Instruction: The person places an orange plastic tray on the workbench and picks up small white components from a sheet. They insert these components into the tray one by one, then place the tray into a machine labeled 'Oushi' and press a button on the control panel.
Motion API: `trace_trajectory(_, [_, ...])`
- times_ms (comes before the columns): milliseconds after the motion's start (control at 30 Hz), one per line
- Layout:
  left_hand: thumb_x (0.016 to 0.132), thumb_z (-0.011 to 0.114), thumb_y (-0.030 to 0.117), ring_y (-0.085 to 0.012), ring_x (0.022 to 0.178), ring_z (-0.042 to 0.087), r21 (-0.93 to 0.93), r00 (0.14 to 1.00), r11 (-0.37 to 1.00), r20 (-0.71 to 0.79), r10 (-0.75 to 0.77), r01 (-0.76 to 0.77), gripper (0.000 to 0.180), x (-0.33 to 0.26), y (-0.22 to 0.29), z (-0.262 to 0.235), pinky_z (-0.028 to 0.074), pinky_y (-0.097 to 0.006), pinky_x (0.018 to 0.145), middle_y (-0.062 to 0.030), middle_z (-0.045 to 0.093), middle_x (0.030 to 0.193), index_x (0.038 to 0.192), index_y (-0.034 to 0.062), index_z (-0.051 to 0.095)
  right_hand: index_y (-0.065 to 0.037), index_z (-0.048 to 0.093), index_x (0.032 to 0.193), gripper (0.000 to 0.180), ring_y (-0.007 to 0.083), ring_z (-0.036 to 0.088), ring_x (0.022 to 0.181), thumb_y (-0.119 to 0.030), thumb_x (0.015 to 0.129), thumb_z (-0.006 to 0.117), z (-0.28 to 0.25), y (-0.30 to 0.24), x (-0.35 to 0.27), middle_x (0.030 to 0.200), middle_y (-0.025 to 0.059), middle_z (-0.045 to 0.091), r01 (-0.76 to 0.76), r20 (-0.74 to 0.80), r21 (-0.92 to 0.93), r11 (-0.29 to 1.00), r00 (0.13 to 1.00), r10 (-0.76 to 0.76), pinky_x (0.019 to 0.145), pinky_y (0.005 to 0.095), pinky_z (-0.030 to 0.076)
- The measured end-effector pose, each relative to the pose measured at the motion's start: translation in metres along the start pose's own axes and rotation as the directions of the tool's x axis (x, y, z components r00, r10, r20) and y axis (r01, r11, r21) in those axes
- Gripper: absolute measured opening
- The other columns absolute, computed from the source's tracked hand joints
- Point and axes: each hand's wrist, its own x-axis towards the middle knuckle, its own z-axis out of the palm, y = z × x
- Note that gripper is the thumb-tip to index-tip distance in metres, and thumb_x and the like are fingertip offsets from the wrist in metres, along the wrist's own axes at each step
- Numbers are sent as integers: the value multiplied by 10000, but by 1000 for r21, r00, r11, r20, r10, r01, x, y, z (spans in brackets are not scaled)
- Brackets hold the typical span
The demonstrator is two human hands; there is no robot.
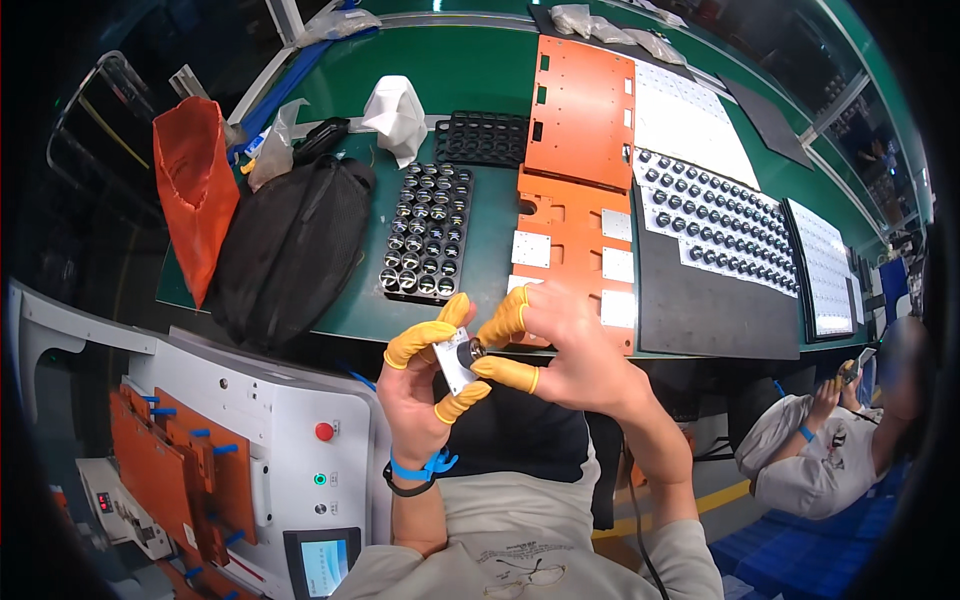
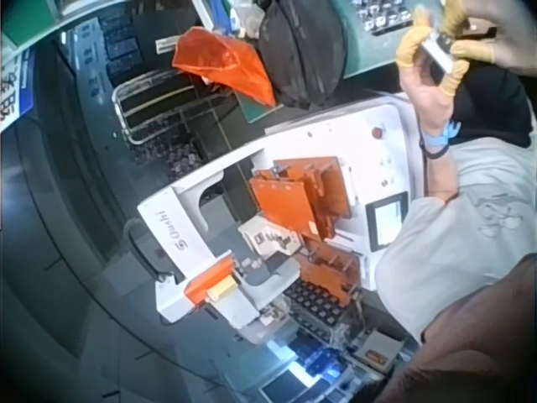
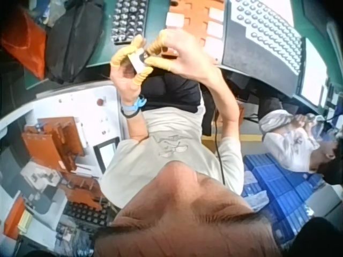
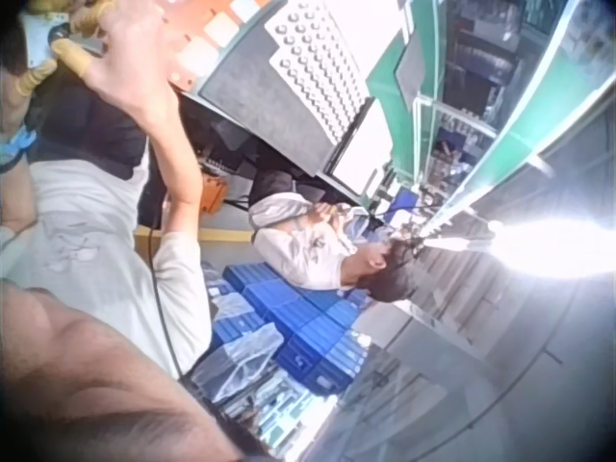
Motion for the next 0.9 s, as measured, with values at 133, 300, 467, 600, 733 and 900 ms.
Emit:
trace_trajectory(133, [758,887,86,-345,1338,546,7,998,998,1,-55,55,674,0,-2,2,483,-416,1079,-234,548,1442,1311,24,508,-28,654,857,197,281,582,772,-116,754,798,-1,0,-6,833,80,588,27,42,-65,997,999,-24,680,402,439])
trace_trajectory(300, [804,848,60,-323,1351,536,110,999,994,-40,-6,10,660,-2,-10,8,482,-403,1084,-220,533,1455,1341,11,468,24,637,932,270,294,581,828,-70,719,772,2,-13,-18,960,126,584,114,129,-374,920,989,-70,699,403,454])
trace_trajectory(467, [850,810,67,-304,1366,520,10,997,997,-27,-71,71,625,1,-13,11,490,-397,1079,-218,507,1478,1355,7,448,1,575,802,248,289,555,812,-92,642,739,16,-13,-27,860,120,531,138,1,-434,890,988,-153,732,391,468])
trace_trajectory(600, [863,790,38,-288,1370,514,-9,980,982,-59,-190,190,614,0,-12,30,481,-399,1091,-206,477,1507,1366,12,438,0,599,780,227,268,557,747,-108,655,756,21,-5,-34,803,95,542,76,-114,-605,793,977,-181,666,378,463])
trace_trajectory(733, [863,775,-1,-255,1365,513,67,988,986,17,-153,151,654,1,-4,44,459,-390,1120,-184,453,1529,1411,16,418,-16,640,811,265,250,563,686,-118,627,802,18,9,-33,805,69,580,-11,-348,-558,830,911,-222,598,369,445])
trace_trajectory(900, [952,710,83,-182,1227,594,24,953,958,99,-288,287,504,13,1,41,488,-300,1018,-120,582,1366,1399,-17,502,-41,700,865,301,234,575,663,-108,622,864,2,16,-44,813,50,619,-89,-487,-419,904,862,-140,547,346,423])
